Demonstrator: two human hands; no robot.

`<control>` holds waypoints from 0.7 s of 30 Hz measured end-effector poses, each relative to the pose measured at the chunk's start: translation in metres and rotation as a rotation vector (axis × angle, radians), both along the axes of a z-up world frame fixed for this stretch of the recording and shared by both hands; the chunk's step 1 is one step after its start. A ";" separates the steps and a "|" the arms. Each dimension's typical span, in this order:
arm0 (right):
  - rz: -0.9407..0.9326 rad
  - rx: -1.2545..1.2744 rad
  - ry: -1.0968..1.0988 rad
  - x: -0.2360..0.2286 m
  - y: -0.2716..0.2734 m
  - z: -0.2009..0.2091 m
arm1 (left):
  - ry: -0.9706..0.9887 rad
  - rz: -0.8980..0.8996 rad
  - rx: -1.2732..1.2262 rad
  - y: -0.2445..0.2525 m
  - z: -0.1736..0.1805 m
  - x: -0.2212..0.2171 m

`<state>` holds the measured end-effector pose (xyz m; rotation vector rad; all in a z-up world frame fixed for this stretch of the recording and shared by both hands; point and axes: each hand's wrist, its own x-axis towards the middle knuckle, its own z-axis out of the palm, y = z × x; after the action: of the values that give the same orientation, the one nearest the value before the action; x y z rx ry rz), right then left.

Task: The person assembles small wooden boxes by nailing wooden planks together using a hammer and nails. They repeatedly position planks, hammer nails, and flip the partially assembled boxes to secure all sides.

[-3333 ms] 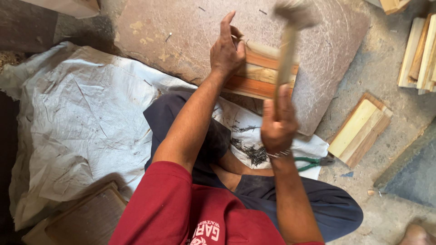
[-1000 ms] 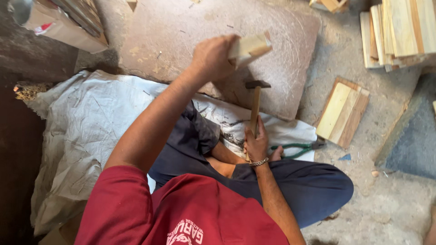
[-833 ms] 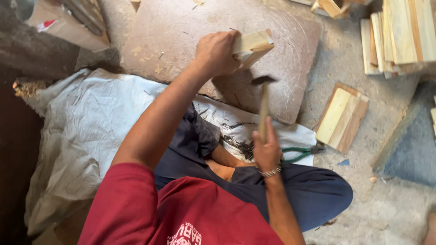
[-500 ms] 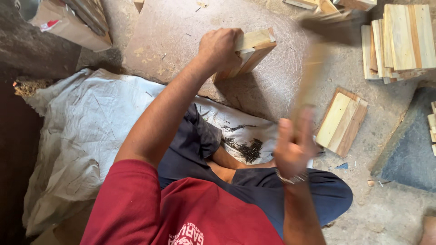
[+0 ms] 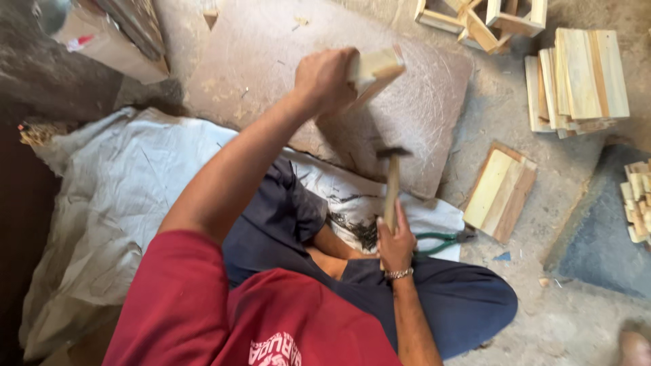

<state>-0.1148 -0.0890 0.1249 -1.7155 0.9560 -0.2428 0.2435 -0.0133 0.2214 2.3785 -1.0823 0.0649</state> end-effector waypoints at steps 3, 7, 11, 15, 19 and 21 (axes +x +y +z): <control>-0.053 0.126 -0.139 -0.006 0.000 -0.027 | -0.223 -0.142 -0.078 0.015 -0.034 -0.018; -0.173 0.265 -0.119 -0.011 -0.016 -0.025 | -0.358 -0.339 -0.080 0.043 -0.074 -0.067; -0.213 0.295 -0.132 0.000 -0.014 -0.018 | -0.049 -0.270 0.158 0.066 -0.112 -0.082; -0.232 0.342 -0.107 0.004 -0.008 -0.017 | 0.177 0.166 0.042 0.048 -0.142 -0.057; -0.214 0.312 -0.086 0.015 -0.015 -0.020 | 0.641 0.557 0.112 0.005 -0.149 -0.027; -0.200 0.288 -0.067 0.011 -0.013 -0.023 | 0.742 0.547 0.234 -0.005 -0.155 -0.027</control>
<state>-0.1033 -0.1023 0.1024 -1.3438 1.0591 -0.2765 0.2164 -0.0182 0.0667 2.4912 -0.0908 -0.7241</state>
